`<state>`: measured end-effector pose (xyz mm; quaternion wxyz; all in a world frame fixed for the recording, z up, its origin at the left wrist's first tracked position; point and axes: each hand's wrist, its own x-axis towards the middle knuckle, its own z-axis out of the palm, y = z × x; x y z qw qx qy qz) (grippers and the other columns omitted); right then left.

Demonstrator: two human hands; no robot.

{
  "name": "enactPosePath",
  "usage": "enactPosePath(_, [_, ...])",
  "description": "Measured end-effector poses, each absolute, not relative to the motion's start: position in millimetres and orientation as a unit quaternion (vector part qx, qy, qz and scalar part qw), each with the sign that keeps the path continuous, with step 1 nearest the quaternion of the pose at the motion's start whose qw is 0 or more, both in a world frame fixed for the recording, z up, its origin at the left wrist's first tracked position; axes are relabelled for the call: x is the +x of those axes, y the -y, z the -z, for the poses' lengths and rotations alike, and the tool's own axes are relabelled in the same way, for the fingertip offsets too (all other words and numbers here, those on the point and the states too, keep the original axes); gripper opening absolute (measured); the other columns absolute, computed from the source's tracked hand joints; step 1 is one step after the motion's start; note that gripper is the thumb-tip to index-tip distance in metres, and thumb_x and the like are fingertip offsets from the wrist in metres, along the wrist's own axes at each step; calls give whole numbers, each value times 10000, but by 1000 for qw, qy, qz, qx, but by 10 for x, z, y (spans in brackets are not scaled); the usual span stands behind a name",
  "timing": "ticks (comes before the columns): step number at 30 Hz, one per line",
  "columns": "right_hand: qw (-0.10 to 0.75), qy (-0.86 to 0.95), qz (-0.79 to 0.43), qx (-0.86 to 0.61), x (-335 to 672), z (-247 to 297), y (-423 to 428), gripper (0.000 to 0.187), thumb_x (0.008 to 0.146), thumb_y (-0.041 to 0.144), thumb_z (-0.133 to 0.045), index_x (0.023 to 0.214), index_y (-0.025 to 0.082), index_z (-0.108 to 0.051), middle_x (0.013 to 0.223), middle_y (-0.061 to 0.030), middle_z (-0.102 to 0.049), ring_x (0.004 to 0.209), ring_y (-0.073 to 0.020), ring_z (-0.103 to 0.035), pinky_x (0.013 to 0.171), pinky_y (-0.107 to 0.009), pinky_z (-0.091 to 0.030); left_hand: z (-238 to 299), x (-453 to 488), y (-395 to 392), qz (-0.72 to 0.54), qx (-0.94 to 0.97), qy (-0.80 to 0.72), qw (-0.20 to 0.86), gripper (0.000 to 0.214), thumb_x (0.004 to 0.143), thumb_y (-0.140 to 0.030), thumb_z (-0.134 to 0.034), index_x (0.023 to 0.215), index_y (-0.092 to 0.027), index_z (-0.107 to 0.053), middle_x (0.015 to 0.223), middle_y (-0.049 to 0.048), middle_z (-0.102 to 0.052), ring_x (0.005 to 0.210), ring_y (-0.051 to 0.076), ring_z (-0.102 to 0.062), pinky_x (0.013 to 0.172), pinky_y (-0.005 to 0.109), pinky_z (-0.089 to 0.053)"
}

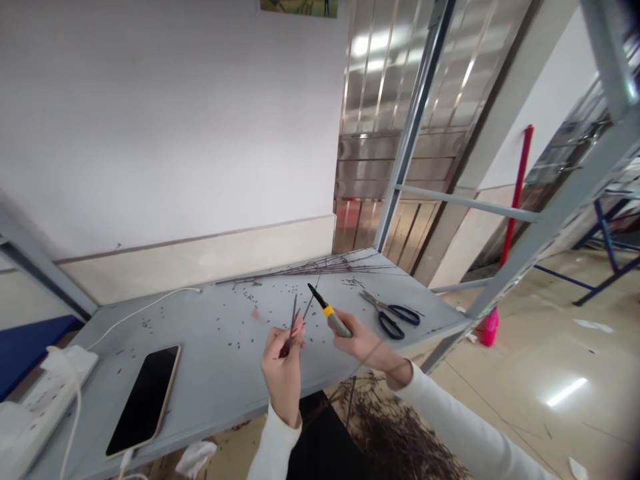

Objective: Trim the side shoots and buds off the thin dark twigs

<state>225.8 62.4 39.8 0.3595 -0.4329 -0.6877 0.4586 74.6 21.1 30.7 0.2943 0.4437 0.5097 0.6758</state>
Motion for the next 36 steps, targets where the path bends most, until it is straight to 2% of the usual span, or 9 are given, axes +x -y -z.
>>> enactPosePath(3, [332, 544, -679, -363, 2204, -371, -564, 197, 546, 191, -456, 716, 228, -364, 552, 97, -259, 445, -60, -191, 424, -198, -142, -309, 717, -244, -677, 452, -499, 298, 169, 720, -283, -679, 835, -196, -767, 574, -39, -419, 510, 112, -431, 508, 238, -395])
enactPosePath(7, [268, 406, -845, -223, 2183, -423, -510, 260, 493, 164, -462, 717, 225, -346, 560, 100, -255, 448, -50, -130, 414, -177, -99, -286, 700, -290, -667, 463, -499, 301, 162, 714, -281, -679, 813, -189, -768, 567, -33, -447, 511, 116, -439, 522, 244, -405])
enactPosePath(13, [126, 343, -927, -90, 2311, -490, -547, 266, 453, 167, -442, 691, 218, -336, 527, 90, -273, 417, -52, -125, 385, -155, -112, -236, 612, -349, -667, 463, -478, 335, 170, 728, -289, -684, 836, -177, -753, 572, -41, -467, 516, 104, -443, 517, 231, -376])
enactPosePath(16, [117, 374, -916, -85, 2351, -442, -573, 264, 454, 174, -452, 688, 220, -339, 534, 90, -277, 408, -50, -138, 380, -159, -120, -242, 583, -340, -652, 474, -473, 356, 185, 733, -312, -682, 823, -165, -746, 569, -39, -467, 516, 100, -443, 502, 226, -365])
enactPosePath(20, [220, 519, -801, -203, 2346, -411, -573, 220, 562, 202, -493, 748, 226, -378, 585, 83, -290, 443, -60, -200, 425, -190, -187, -296, 564, -324, -629, 476, -473, 391, 280, 709, -383, -692, 856, -152, -749, 529, -42, -456, 483, 95, -415, 457, 221, -338])
enactPosePath(24, [327, 690, -561, -320, 2327, -438, -575, 165, 634, 194, -492, 764, 224, -396, 643, 55, -339, 533, -94, -321, 503, -221, -264, -379, 552, -303, -596, 470, -477, 443, 367, 676, -452, -699, 860, -139, -750, 564, 4, -582, 454, 82, -373, 416, 218, -299])
enactPosePath(31, [408, 792, -76, -447, 2386, -389, -726, 230, 626, 199, -488, 833, 222, -391, 672, 16, -486, 555, -144, -464, 527, -234, -324, -475, 517, -217, -571, 472, -460, 489, 347, 700, -454, -677, 807, -131, -744, 586, 40, -645, 423, 68, -358, 379, 207, -256])
enactPosePath(34, [387, 802, -6, -454, 2446, -398, -795, 249, 629, 217, -490, 863, 217, -405, 730, -26, -540, 627, -178, -518, 536, -241, -326, -472, 451, -239, -572, 477, -468, 476, 331, 702, -445, -679, 781, -130, -745, 581, 35, -636, 431, 70, -363, 387, 210, -271])
enactPosePath(36, [374, 809, -39, -452, 2456, -425, -792, 258, 631, 212, -489, 871, 213, -396, 725, -17, -528, 600, -163, -488, 531, -241, -304, -477, 405, -280, -567, 482, -472, 473, 324, 700, -441, -682, 782, -135, -749, 563, 26, -623, 435, 72, -366, 395, 210, -278])
